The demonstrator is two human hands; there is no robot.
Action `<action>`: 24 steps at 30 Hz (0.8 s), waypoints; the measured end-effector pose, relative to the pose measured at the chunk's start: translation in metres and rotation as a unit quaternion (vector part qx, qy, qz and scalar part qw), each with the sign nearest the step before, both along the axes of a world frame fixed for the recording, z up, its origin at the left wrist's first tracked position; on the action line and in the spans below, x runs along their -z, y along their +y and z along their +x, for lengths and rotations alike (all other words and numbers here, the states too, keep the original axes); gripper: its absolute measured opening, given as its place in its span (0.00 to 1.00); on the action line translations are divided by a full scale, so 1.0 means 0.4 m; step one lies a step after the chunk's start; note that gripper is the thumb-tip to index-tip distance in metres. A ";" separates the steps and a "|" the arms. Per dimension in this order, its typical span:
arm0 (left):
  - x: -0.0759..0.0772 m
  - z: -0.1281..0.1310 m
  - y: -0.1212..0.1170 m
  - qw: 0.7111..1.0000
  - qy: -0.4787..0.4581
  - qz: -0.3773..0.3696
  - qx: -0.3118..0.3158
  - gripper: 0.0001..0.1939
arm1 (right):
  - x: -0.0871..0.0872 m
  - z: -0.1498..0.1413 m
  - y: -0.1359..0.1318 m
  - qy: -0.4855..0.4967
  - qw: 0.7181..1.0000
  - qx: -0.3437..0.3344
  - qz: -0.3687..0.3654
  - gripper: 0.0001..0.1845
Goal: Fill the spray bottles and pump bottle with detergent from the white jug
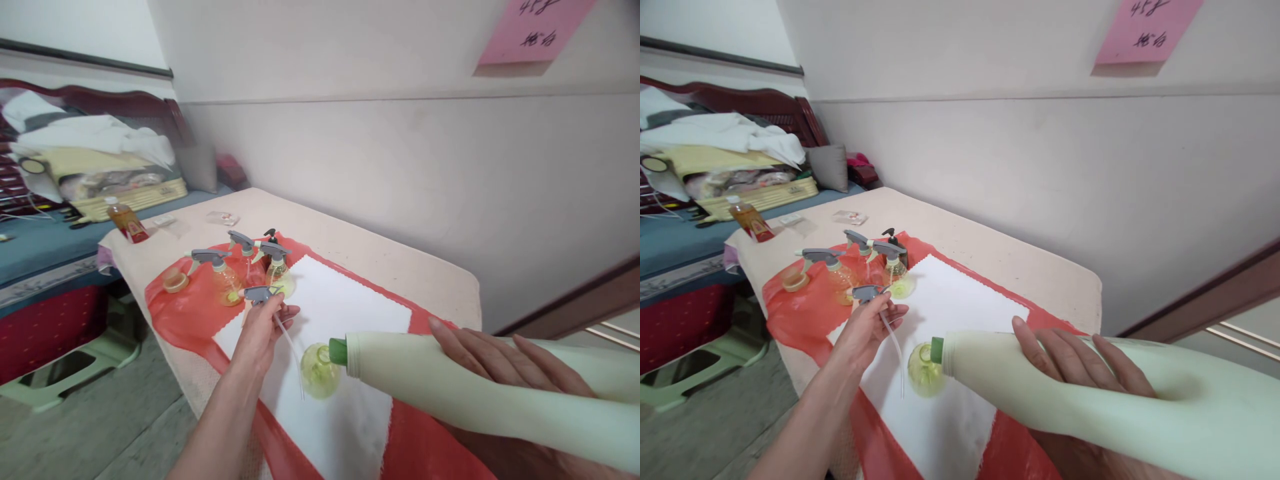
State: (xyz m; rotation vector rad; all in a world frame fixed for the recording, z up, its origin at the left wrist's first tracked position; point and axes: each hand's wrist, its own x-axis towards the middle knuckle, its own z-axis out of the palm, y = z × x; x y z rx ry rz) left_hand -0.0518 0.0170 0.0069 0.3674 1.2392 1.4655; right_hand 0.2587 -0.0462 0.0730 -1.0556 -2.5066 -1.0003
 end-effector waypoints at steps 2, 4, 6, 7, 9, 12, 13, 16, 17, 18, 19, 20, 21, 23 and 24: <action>0.000 0.000 0.000 1.000 0.001 -0.001 -0.001 0.15 | 0.000 0.000 0.000 -0.003 1.000 0.000 -0.005 0.33; 0.000 0.000 0.000 1.000 -0.002 0.000 -0.003 0.15 | 0.001 0.001 0.001 -0.008 1.000 -0.002 0.000 0.33; 0.000 -0.001 0.000 1.000 -0.003 0.000 -0.003 0.15 | 0.004 0.003 0.002 -0.008 1.000 -0.001 0.004 0.33; 0.000 -0.001 0.000 1.000 -0.004 0.000 -0.003 0.15 | 0.005 0.004 0.002 -0.006 1.000 0.002 0.003 0.33; -0.001 -0.001 0.000 1.000 -0.005 0.002 -0.002 0.15 | 0.008 0.005 0.002 -0.005 1.000 0.008 -0.001 0.33; -0.002 -0.001 0.000 1.000 -0.005 0.009 -0.004 0.16 | 0.008 0.007 -0.001 -0.022 1.000 0.013 0.002 0.34; -0.003 -0.002 0.000 1.000 -0.004 0.010 -0.004 0.16 | 0.007 0.008 -0.002 -0.028 1.000 0.012 0.006 0.34; -0.003 -0.002 0.000 1.000 -0.004 0.010 -0.005 0.16 | 0.006 0.009 -0.003 -0.029 0.999 0.015 0.009 0.35; -0.004 -0.002 0.000 1.000 -0.005 0.008 -0.005 0.16 | 0.006 0.010 -0.003 -0.024 1.000 0.017 0.006 0.35; -0.004 -0.002 0.000 1.000 -0.007 0.007 -0.005 0.16 | 0.007 0.011 -0.002 -0.019 1.000 0.018 0.005 0.35; -0.005 -0.002 0.000 1.000 -0.008 0.006 -0.004 0.16 | 0.007 0.012 -0.001 -0.015 1.000 0.014 0.006 0.35; -0.005 -0.002 0.000 1.000 -0.008 0.006 -0.003 0.16 | 0.008 0.013 0.000 -0.014 1.000 0.015 0.007 0.35; -0.006 -0.002 -0.001 1.000 -0.008 0.006 -0.002 0.16 | 0.009 0.014 0.001 -0.012 1.000 0.015 0.010 0.35; -0.009 -0.001 -0.001 1.000 -0.008 0.007 -0.004 0.16 | 0.009 0.016 0.002 -0.009 1.000 0.015 0.008 0.35; -0.010 -0.001 -0.001 1.000 -0.008 0.007 -0.005 0.15 | 0.009 0.016 0.003 -0.001 1.000 0.013 0.001 0.34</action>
